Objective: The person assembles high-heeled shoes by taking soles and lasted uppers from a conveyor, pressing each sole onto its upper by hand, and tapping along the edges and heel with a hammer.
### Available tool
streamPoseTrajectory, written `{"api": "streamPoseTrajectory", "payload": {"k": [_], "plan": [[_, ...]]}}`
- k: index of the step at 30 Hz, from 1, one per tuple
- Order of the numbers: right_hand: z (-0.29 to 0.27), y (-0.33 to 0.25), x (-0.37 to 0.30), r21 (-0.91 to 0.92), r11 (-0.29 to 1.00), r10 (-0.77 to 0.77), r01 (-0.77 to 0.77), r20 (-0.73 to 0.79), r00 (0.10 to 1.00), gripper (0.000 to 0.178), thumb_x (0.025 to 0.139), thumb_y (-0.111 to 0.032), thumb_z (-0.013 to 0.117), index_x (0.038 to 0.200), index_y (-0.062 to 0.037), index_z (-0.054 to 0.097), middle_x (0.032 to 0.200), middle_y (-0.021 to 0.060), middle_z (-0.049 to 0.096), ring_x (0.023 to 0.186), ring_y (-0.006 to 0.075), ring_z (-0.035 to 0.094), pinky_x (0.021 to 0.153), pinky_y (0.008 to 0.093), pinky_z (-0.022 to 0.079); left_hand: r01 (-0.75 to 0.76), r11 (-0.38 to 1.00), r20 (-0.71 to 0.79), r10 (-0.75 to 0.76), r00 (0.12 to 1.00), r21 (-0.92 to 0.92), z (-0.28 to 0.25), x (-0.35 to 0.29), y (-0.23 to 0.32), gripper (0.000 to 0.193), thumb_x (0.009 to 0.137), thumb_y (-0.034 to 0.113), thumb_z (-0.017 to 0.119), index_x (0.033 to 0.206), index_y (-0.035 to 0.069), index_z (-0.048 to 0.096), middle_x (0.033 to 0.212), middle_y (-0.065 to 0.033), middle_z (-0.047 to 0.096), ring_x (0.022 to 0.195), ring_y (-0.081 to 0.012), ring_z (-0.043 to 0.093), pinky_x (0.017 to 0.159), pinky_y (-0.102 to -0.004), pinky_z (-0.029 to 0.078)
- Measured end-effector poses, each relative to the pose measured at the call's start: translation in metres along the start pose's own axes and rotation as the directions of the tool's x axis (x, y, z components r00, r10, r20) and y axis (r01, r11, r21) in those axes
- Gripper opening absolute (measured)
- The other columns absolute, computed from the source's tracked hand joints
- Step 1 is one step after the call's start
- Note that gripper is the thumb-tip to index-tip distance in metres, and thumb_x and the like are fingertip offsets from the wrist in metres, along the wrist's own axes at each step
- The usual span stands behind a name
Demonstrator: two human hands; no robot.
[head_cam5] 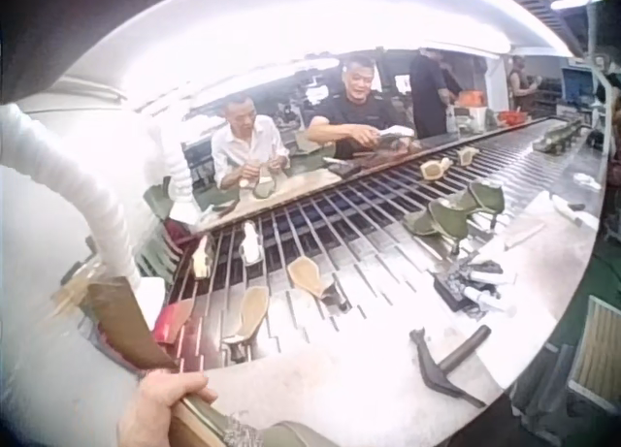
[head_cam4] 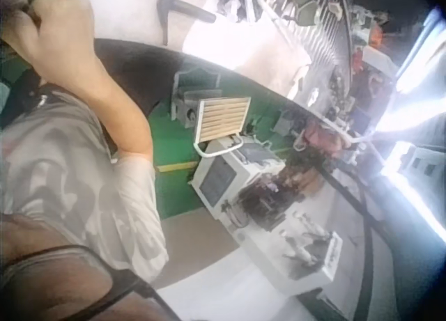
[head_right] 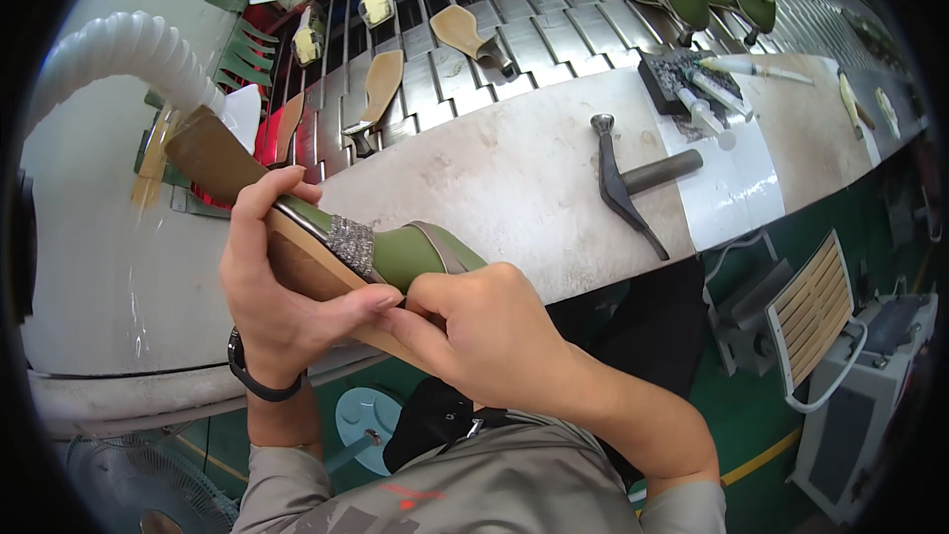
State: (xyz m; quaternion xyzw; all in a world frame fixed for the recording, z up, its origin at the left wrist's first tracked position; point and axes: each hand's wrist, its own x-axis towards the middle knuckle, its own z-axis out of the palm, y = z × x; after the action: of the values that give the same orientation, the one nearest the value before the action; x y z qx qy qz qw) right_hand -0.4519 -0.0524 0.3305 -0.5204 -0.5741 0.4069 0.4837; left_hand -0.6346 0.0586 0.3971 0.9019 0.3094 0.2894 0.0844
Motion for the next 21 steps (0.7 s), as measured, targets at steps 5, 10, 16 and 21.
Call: {"api": "streamPoseTrajectory", "payload": {"k": [5,10,16,21], "plan": [[0.011,-0.001,-0.005,0.072,0.997,0.014,-0.012,-0.02,1.0,0.032,0.098,-0.024,0.078,0.077,-0.0011,0.069,0.06,0.0169,0.061,0.05,0.0357,0.062,0.049,0.0417,0.048,0.001,1.0,-0.015,-0.001,1.0,-0.02,-0.002,-0.002,0.006,0.089,0.061,0.03,0.101,0.135,0.002,0.059,0.11,-0.0087,0.063,0.099,-0.0208,0.063,0.088,-0.0333,0.053],[0.011,0.0,-0.007,0.052,0.999,-0.013,0.014,-0.029,1.0,0.032,0.098,-0.025,0.08,0.078,-0.0017,0.069,0.058,0.0144,0.062,0.049,0.0296,0.063,0.048,0.0386,0.048,0.02,0.995,0.009,-0.019,1.0,-0.102,-0.007,-0.005,0.008,0.084,0.064,0.026,0.1,0.133,0.002,0.061,0.111,-0.0083,0.064,0.097,-0.0186,0.063,0.087,-0.0317,0.052],[0.006,-0.013,-0.013,0.029,0.999,0.046,-0.045,-0.014,0.999,0.03,0.097,-0.023,0.081,0.079,-0.0012,0.07,0.056,0.0104,0.063,0.049,0.0221,0.067,0.048,0.0354,0.049,0.218,0.906,-0.046,-0.251,0.967,-0.362,-0.005,-0.004,0.024,0.052,0.077,0.017,0.096,0.117,0.0,0.069,0.102,-0.0115,0.072,0.088,-0.0215,0.069,0.079,-0.0339,0.056],[-0.012,-0.023,-0.016,-0.118,0.987,-0.134,0.112,-0.209,0.969,0.033,0.084,-0.021,0.092,0.099,-0.0019,0.068,0.077,0.0107,0.069,0.065,0.0239,0.07,0.059,0.0347,0.054,0.209,0.855,-0.042,-0.259,0.965,-0.475,0.001,0.011,0.045,0.024,0.096,0.009,0.081,0.115,-0.002,0.071,0.102,-0.0098,0.076,0.086,-0.0129,0.069,0.078,-0.0264,0.055]]}}
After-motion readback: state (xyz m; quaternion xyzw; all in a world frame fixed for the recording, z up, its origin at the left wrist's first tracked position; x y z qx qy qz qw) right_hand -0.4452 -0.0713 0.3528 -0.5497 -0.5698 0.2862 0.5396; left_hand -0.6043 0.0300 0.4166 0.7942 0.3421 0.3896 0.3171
